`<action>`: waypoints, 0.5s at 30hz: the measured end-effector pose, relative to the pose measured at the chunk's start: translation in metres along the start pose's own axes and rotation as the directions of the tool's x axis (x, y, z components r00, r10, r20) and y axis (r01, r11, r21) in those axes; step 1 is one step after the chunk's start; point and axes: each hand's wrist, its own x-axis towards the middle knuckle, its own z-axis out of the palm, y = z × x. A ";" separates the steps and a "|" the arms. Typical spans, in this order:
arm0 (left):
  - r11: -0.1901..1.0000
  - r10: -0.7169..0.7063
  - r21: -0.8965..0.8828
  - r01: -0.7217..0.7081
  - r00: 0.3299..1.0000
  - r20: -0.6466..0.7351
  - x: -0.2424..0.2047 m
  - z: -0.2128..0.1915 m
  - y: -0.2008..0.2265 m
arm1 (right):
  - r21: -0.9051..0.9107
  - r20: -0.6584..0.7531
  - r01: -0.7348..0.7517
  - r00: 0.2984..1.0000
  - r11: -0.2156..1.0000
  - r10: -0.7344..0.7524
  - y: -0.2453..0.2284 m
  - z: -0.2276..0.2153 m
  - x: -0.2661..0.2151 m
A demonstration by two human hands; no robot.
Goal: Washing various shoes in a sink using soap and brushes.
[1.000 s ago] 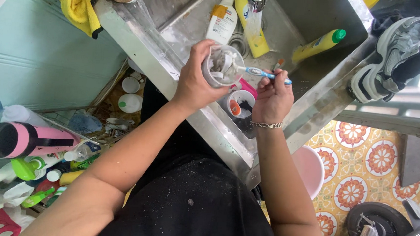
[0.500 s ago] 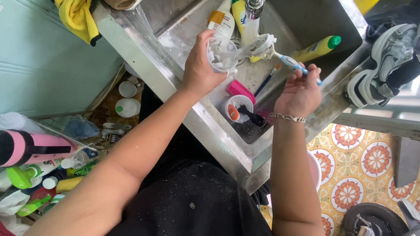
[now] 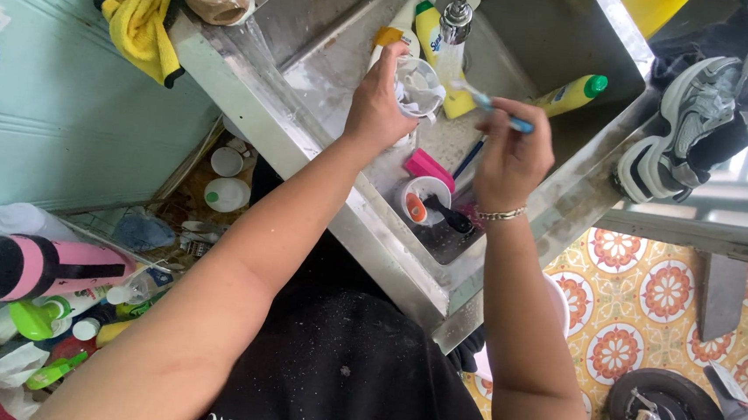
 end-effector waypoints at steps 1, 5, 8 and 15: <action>1.000 0.001 0.000 -0.001 1.000 0.000 0.000 -0.001 0.000 | 0.000 -0.001 0.000 1.000 1.000 0.000 0.000 0.007 0.000; 0.998 0.059 -0.029 -0.059 0.998 0.001 0.001 0.004 0.003 | 0.067 0.128 0.014 0.991 0.998 -0.022 0.010 0.027 0.002; 0.997 0.079 -0.021 -0.078 0.997 0.016 -0.002 0.004 0.005 | -0.025 0.177 0.020 0.984 0.999 -0.016 0.027 0.043 -0.004; 0.997 0.065 0.027 -0.066 0.997 0.051 0.003 0.001 0.009 | 0.506 0.064 -0.498 0.836 0.704 0.545 0.103 0.068 -0.019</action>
